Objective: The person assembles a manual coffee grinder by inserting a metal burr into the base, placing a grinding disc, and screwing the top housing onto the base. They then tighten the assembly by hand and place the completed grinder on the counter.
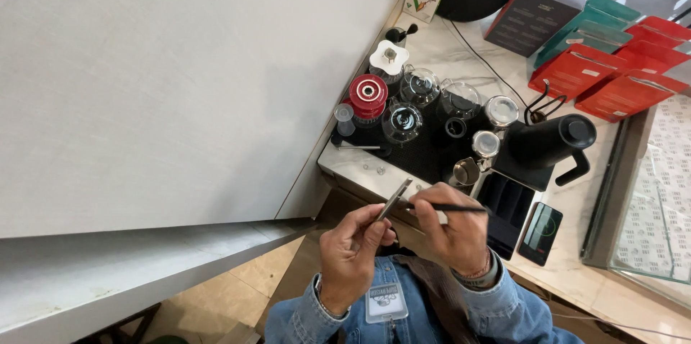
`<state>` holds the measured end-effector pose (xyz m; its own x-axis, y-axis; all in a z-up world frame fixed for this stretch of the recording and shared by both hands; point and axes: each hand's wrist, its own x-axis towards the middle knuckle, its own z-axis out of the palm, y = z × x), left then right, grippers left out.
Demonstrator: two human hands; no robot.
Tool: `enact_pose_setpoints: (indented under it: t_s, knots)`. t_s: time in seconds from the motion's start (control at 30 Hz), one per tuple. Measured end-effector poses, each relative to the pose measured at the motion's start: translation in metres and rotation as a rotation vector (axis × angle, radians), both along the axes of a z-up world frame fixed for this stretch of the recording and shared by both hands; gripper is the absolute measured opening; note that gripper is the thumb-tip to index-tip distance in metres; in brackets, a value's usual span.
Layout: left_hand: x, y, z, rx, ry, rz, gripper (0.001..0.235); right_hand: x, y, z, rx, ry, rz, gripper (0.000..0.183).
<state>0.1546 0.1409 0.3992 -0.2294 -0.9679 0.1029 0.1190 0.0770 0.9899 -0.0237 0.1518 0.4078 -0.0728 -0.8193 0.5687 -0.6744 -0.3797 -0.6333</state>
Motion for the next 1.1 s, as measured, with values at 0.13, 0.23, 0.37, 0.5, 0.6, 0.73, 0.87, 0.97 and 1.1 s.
enact_pose_setpoints:
  t_s: [0.13, 0.23, 0.37, 0.5, 0.6, 0.73, 0.87, 0.97, 1.1]
  knots:
    - [0.011, -0.003, -0.022, 0.256, 0.266, -0.154, 0.028, 0.006, -0.001, -0.017, -0.031, -0.115, -0.138, 0.034]
    - [0.016, 0.002, -0.032, 0.498, 0.557, -0.299, 0.028, 0.014, 0.0, -0.004, -0.267, -0.321, -0.073, 0.034]
    - [0.018, 0.006, -0.03, 0.64, 0.638, -0.33, 0.029, 0.016, 0.002, 0.001, 0.01, -0.051, 0.011, 0.031]
    - [0.022, 0.004, -0.034, 0.672, 0.746, -0.361, 0.029, 0.03, -0.002, -0.002, -0.216, -0.229, -0.09, 0.038]
    - [0.023, 0.006, -0.03, 0.702, 0.76, -0.368, 0.029, 0.024, 0.0, 0.007, 0.09, -0.134, 0.095, 0.034]
    - [0.025, 0.0, -0.037, 0.703, 0.749, -0.383, 0.026, 0.024, 0.0, -0.002, 0.112, -0.073, 0.102, 0.035]
    - [0.023, 0.002, -0.039, 0.696, 0.73, -0.282, 0.023, 0.029, 0.006, -0.008, -0.094, -0.232, 0.07, 0.03]
    - [0.023, -0.003, -0.028, 0.628, 0.671, -0.25, 0.022, 0.038, 0.008, 0.0, -0.112, -0.18, 0.128, 0.029]
    - [0.023, -0.002, -0.027, 0.612, 0.672, -0.235, 0.021, 0.05, 0.018, -0.004, -0.095, -0.082, 0.072, 0.031]
